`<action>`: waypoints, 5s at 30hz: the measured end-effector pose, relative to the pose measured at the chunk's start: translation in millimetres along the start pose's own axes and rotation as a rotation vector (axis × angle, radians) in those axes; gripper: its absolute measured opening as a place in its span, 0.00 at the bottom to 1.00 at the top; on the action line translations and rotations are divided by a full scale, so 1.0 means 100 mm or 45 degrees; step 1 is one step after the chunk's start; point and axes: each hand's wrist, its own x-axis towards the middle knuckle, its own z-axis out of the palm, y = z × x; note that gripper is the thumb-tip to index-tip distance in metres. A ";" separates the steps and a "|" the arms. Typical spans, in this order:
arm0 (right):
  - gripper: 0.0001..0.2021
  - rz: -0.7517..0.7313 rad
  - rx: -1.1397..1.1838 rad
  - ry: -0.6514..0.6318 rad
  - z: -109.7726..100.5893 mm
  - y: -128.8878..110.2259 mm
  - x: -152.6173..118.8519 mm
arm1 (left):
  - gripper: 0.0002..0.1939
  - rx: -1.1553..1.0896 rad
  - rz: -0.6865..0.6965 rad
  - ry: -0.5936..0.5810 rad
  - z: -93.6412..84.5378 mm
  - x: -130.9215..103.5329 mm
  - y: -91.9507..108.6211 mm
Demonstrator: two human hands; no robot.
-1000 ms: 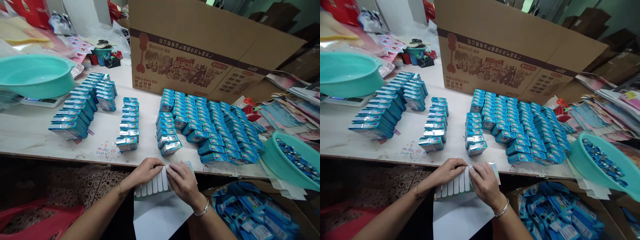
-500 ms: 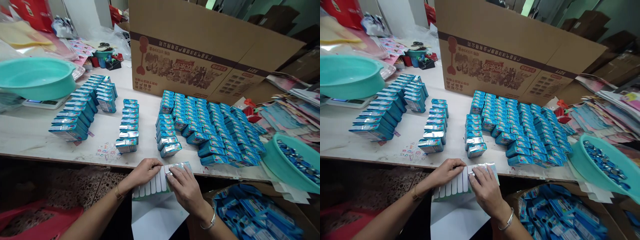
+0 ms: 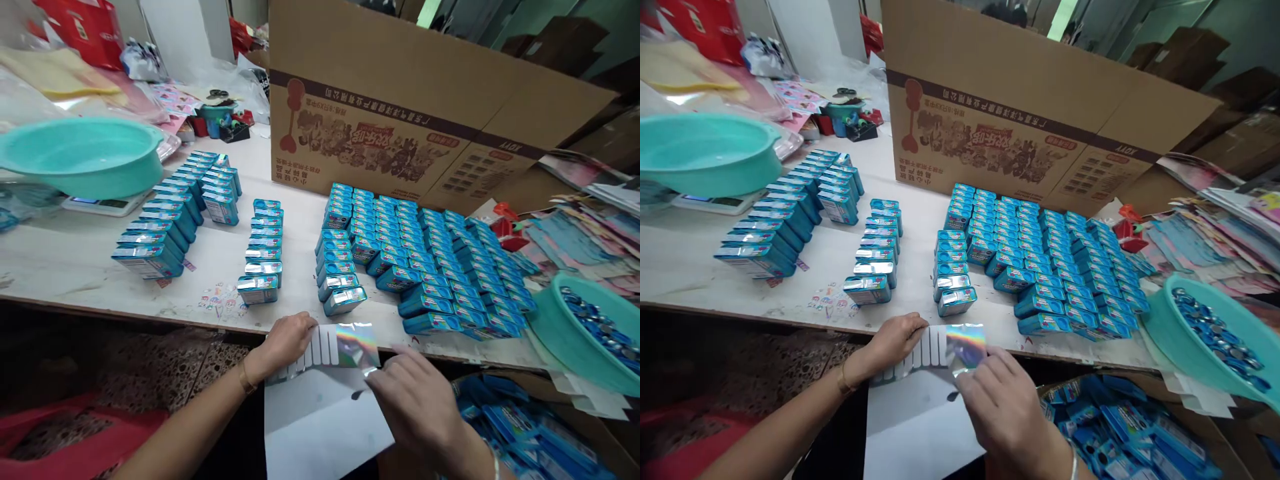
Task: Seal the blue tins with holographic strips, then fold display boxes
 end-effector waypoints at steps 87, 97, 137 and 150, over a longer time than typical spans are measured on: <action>0.12 0.814 0.628 -0.151 0.10 0.67 1.25 | 0.49 -0.531 0.400 0.897 0.26 0.63 0.25; 0.16 0.940 1.019 -0.048 0.28 0.91 1.36 | 0.18 -0.974 0.089 0.768 -0.44 0.53 0.46; 0.16 0.769 0.091 -0.088 1.27 1.41 1.20 | 0.18 -0.818 -0.325 0.756 -0.27 1.23 0.02; 0.23 0.712 0.183 -0.001 1.25 1.58 1.11 | 0.14 -0.485 -0.348 0.841 -0.15 1.21 -0.19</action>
